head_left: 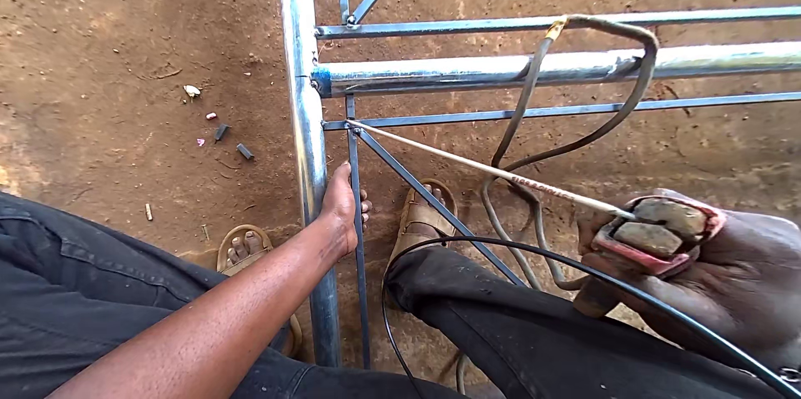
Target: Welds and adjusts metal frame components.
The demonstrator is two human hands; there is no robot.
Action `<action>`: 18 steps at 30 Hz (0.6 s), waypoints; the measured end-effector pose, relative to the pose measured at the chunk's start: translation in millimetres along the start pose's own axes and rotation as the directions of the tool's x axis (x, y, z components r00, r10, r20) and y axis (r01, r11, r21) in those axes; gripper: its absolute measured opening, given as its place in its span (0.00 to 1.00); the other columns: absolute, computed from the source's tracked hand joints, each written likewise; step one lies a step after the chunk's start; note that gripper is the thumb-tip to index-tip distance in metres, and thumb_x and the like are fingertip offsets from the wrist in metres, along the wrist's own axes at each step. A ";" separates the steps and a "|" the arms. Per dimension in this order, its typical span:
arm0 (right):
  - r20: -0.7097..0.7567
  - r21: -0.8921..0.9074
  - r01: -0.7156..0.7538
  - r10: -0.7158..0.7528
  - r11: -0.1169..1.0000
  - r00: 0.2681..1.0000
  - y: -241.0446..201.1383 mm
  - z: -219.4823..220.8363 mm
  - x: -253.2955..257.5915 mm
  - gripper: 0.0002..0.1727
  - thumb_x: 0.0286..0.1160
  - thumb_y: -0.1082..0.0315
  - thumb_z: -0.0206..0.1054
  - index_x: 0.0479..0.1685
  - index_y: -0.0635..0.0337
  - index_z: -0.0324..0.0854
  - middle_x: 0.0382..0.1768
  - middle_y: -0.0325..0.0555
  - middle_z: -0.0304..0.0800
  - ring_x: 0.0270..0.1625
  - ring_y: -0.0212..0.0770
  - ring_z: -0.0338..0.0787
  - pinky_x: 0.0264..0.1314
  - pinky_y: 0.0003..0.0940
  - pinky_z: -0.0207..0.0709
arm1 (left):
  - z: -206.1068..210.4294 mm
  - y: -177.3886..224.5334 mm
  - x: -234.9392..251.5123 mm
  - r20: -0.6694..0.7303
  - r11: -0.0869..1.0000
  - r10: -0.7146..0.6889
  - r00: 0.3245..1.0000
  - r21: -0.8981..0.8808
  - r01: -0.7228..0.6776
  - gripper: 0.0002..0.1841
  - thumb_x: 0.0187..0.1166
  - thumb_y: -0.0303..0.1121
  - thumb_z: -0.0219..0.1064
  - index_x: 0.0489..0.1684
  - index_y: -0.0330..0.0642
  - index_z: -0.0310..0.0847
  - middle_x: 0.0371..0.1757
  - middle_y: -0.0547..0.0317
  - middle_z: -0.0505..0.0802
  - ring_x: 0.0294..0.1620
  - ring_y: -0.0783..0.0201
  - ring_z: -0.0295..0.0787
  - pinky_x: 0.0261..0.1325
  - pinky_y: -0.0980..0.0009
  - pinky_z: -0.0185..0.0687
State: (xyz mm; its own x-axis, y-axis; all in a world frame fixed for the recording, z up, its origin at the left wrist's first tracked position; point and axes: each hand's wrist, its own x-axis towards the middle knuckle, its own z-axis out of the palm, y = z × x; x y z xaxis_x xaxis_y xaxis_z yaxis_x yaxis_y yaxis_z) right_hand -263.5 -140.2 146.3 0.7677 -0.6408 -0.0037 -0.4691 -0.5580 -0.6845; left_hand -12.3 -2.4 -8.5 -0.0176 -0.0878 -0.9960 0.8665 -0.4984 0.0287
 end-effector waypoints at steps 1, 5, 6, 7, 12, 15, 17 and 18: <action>-0.008 0.043 0.033 -0.032 0.999 0.999 4.2 1.3 -0.4 0.16 0.66 0.46 0.72 0.40 0.47 0.83 0.31 0.24 0.86 0.34 0.14 0.83 0.33 0.15 0.76 | -1.6 -1.6 0.1 0.008 1.000 0.013 1.000 -0.010 -0.012 0.27 0.87 0.66 0.48 0.32 0.51 0.70 0.22 0.63 0.73 0.17 0.66 0.68 0.21 0.71 0.68; -0.022 0.023 0.004 -0.004 1.000 1.000 4.0 -0.8 -0.8 0.17 0.61 0.47 0.74 0.35 0.50 0.84 0.27 0.27 0.84 0.30 0.19 0.82 0.30 0.19 0.73 | -3.2 -3.5 -2.4 0.014 1.000 0.023 1.000 -0.002 -0.023 0.24 0.91 0.58 0.48 0.36 0.48 0.71 0.25 0.62 0.74 0.20 0.66 0.69 0.25 0.71 0.69; -0.005 -0.025 -0.037 0.037 0.999 0.999 2.1 -2.5 -1.3 0.18 0.60 0.45 0.74 0.32 0.48 0.83 0.25 0.26 0.81 0.28 0.20 0.79 0.28 0.21 0.71 | -1.0 -1.7 -1.5 0.007 1.000 0.012 1.000 0.013 -0.012 0.28 0.88 0.65 0.45 0.32 0.50 0.69 0.23 0.64 0.72 0.18 0.67 0.67 0.23 0.70 0.67; 0.003 -0.033 -0.055 0.055 0.998 0.998 0.5 -3.3 -1.0 0.18 0.60 0.44 0.74 0.31 0.48 0.83 0.24 0.26 0.81 0.26 0.20 0.79 0.26 0.22 0.71 | -0.7 -1.0 -0.6 0.014 1.000 0.010 1.000 0.024 -0.010 0.30 0.86 0.68 0.43 0.31 0.51 0.69 0.22 0.65 0.72 0.18 0.67 0.66 0.23 0.70 0.67; 0.006 -0.055 -0.024 0.025 0.998 1.000 2.2 -3.6 -1.2 0.18 0.59 0.46 0.74 0.31 0.50 0.83 0.24 0.26 0.81 0.27 0.19 0.79 0.28 0.21 0.72 | -2.4 -1.7 0.1 0.032 0.999 0.023 0.999 0.029 -0.024 0.29 0.87 0.68 0.43 0.32 0.52 0.69 0.23 0.65 0.72 0.19 0.66 0.67 0.23 0.69 0.68; 0.000 0.016 -0.025 0.025 1.000 1.000 33.0 -3.9 -19.8 0.21 0.62 0.42 0.76 0.44 0.48 0.88 0.33 0.28 0.89 0.33 0.23 0.87 0.30 0.27 0.81 | -1.4 -0.6 1.4 0.017 1.000 0.017 1.000 0.003 -0.017 0.29 0.85 0.69 0.46 0.32 0.53 0.69 0.24 0.64 0.72 0.19 0.65 0.67 0.23 0.68 0.68; 0.014 0.179 -0.233 0.234 0.956 0.972 15.9 -1.8 -8.5 0.17 0.66 0.42 0.74 0.43 0.41 0.85 0.30 0.25 0.88 0.28 0.24 0.86 0.25 0.27 0.81 | -1.4 -1.1 0.6 0.021 0.999 0.035 0.999 -0.009 -0.034 0.27 0.86 0.67 0.47 0.35 0.52 0.70 0.25 0.64 0.73 0.19 0.65 0.67 0.23 0.69 0.68; 0.025 0.287 -0.353 0.362 0.891 0.932 5.9 0.1 -1.3 0.13 0.67 0.45 0.72 0.42 0.38 0.86 0.28 0.26 0.88 0.26 0.27 0.87 0.24 0.27 0.82 | -2.8 -3.6 -0.2 0.031 0.998 0.068 0.997 -0.015 -0.068 0.25 0.88 0.64 0.47 0.37 0.52 0.71 0.25 0.63 0.74 0.19 0.66 0.69 0.22 0.70 0.69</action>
State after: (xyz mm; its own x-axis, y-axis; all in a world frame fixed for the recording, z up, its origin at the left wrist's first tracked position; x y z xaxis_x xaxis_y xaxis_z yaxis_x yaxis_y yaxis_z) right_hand -267.1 -142.6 142.1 0.5565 -0.7860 -0.2691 -0.5638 -0.1194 -0.8172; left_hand -14.0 1.8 -8.6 0.0262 -0.1486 -0.9886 0.8731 -0.4783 0.0951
